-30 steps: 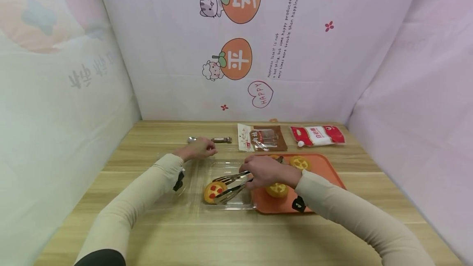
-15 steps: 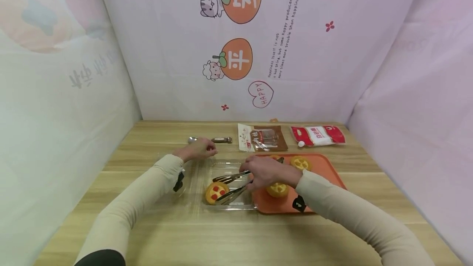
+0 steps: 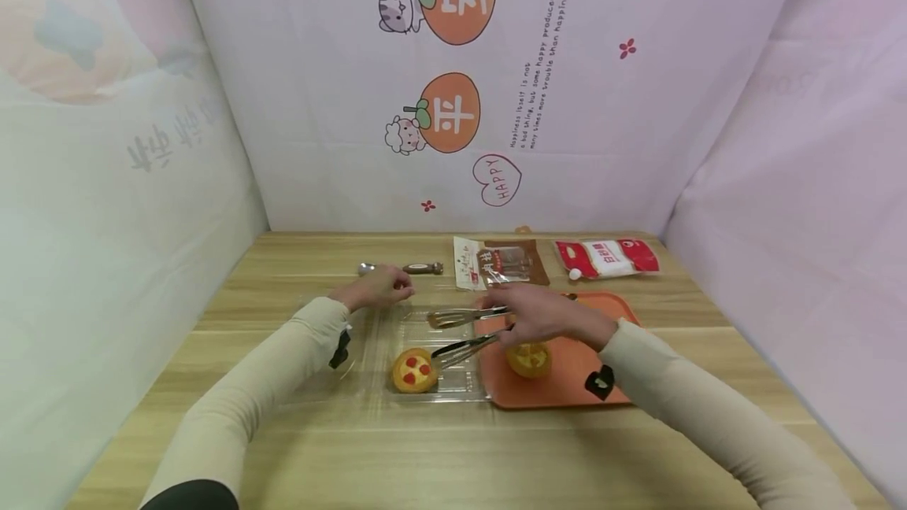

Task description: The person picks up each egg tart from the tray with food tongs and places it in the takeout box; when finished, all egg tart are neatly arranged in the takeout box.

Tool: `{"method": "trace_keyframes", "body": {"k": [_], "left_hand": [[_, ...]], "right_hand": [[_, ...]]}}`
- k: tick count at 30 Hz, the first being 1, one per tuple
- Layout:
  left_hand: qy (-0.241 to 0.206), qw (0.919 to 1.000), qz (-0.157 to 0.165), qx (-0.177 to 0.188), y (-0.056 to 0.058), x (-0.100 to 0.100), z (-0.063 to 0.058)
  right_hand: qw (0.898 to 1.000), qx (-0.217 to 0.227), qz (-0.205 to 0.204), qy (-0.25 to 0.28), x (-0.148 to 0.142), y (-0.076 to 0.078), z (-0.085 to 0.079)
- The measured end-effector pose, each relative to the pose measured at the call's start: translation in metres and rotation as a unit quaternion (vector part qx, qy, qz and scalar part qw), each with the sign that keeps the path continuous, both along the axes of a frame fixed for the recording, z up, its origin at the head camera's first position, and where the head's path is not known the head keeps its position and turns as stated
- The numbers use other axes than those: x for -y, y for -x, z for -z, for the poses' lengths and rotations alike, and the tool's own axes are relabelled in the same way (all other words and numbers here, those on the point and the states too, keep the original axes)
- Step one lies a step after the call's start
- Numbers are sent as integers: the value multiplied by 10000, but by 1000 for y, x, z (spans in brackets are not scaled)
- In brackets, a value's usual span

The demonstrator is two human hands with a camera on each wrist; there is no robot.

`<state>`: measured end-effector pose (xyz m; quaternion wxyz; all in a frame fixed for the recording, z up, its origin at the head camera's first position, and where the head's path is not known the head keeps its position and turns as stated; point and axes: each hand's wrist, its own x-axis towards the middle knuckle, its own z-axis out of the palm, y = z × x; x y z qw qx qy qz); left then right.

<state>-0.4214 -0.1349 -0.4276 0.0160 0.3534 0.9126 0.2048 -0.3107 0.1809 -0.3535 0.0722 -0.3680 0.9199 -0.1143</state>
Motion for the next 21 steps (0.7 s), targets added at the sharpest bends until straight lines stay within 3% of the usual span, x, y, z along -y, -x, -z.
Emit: {"method": "trace_keyframes", "body": {"k": [4,9,16,21], "left_hand": [[-21,9999,23,101,0,-1,0],[-111,9999,11,107,0,0,2],[-73,9999,29,148,-1,1,6],[-86,9999,-20,84,1,-1,5]], "right_hand": [[9975,-12,696,156,-48,2,-5],[9890,-334,1438,125,-119,6,-3],[9785,-453,2011,105,-195,-9,10],[9739,-443,2223,147,-220,-16,20]]}}
